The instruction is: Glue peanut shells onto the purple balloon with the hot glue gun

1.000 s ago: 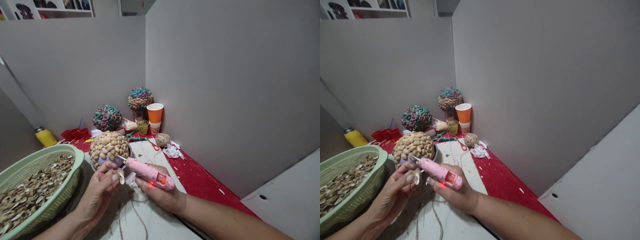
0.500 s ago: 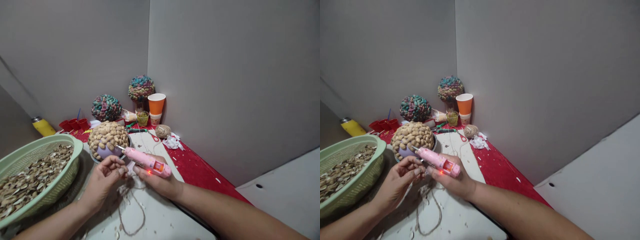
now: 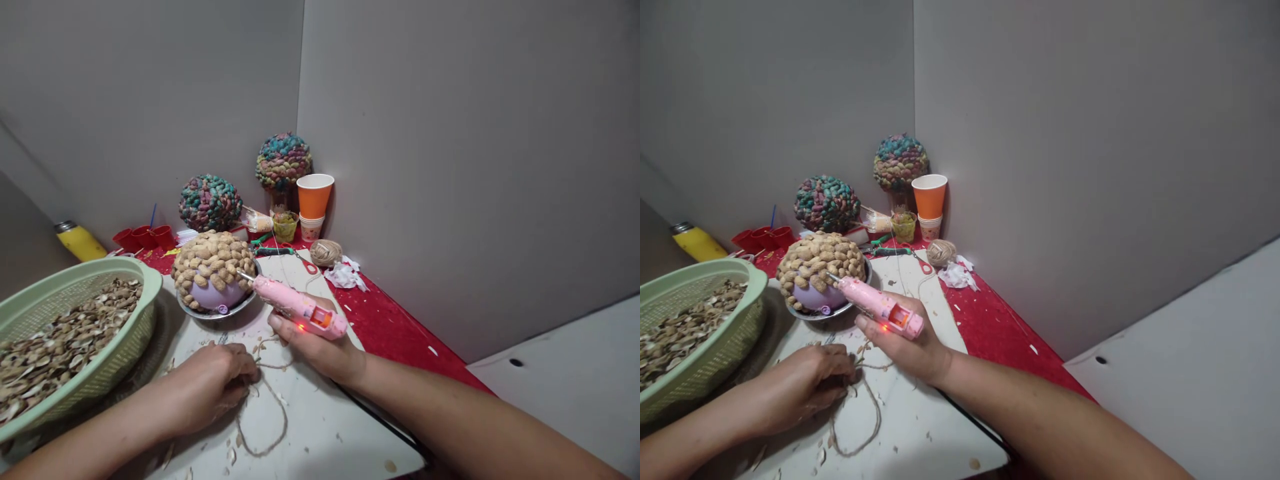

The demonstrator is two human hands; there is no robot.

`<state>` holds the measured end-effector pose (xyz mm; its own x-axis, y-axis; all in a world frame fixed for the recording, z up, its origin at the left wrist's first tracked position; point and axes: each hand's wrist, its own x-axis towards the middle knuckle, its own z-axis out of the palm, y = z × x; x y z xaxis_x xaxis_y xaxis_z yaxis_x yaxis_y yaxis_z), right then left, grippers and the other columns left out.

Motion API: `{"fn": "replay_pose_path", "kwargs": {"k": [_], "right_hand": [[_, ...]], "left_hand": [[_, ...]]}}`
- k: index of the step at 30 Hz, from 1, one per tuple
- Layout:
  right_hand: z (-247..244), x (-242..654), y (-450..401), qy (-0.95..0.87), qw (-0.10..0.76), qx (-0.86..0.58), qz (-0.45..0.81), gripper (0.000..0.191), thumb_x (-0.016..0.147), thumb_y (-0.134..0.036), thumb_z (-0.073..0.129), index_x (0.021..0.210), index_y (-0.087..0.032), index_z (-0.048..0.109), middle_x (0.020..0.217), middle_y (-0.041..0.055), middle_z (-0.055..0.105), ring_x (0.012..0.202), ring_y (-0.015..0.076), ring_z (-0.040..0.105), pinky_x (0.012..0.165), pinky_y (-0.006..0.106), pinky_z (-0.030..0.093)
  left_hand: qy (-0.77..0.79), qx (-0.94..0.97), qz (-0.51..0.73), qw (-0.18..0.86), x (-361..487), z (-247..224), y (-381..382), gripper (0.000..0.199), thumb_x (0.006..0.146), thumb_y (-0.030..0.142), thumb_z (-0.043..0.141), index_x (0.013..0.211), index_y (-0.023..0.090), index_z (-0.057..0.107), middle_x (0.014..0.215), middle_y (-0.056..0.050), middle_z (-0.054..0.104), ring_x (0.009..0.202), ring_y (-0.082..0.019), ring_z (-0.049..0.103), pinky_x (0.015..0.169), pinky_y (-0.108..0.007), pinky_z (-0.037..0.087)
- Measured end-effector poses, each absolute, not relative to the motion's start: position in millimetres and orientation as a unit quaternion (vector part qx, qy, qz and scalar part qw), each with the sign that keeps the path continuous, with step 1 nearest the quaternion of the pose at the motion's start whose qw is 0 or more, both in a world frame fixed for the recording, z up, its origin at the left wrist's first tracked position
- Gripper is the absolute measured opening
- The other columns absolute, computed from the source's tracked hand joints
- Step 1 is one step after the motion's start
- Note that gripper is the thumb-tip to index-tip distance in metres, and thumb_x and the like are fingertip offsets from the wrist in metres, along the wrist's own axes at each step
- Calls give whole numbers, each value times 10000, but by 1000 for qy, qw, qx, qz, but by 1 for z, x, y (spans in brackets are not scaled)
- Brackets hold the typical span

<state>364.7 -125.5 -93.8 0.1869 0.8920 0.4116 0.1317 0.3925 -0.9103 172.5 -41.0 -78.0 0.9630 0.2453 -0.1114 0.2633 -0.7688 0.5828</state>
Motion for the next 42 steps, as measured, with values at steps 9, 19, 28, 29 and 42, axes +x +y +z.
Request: {"fn": "replay_pose_path", "kwargs": {"k": [9, 19, 28, 29, 42], "right_hand": [[-97, 364, -123, -564, 629, -422, 330, 267, 873, -357, 629, 706, -172, 533, 617, -25, 492, 550, 117, 439, 517, 228, 363], [-106, 362, -120, -588, 594, -399, 378, 273, 871, -358, 663, 745, -151, 539, 647, -32, 430, 575, 108, 382, 530, 221, 331], [-106, 358, -118, -600, 577, -369, 413, 261, 878, -357, 688, 777, -138, 590, 673, -17, 501, 580, 107, 414, 544, 203, 371], [-107, 358, -118, -598, 576, -365, 422, 262, 881, -358, 688, 782, -139, 583, 672, -19, 494, 580, 105, 409, 542, 201, 368], [-98, 358, -122, -598, 551, -363, 454, 217, 893, -326, 673, 842, -132, 591, 634, -25, 504, 551, 94, 412, 512, 189, 343]], "left_hand": [[167, 917, 31, 361, 176, -73, -44, 69, 787, 149, 577, 737, 193, 599, 805, -18, 580, 712, -160, 515, 648, -249, 389], [265, 616, 212, 711, 183, -82, -45, 304, 681, 342, 810, 746, 160, 575, 594, 21, 590, 543, -106, 532, 565, -228, 404], [248, 562, 238, 753, 185, -92, -47, 329, 644, 320, 854, 740, 147, 591, 621, 13, 622, 538, -100, 575, 556, -223, 442], [247, 557, 244, 755, 185, -92, -48, 333, 638, 323, 857, 739, 148, 592, 614, 13, 625, 534, -99, 576, 551, -220, 442], [207, 472, 189, 836, 184, -94, -46, 234, 758, 307, 764, 826, 112, 654, 686, -57, 689, 519, -112, 649, 530, -210, 540]]}}
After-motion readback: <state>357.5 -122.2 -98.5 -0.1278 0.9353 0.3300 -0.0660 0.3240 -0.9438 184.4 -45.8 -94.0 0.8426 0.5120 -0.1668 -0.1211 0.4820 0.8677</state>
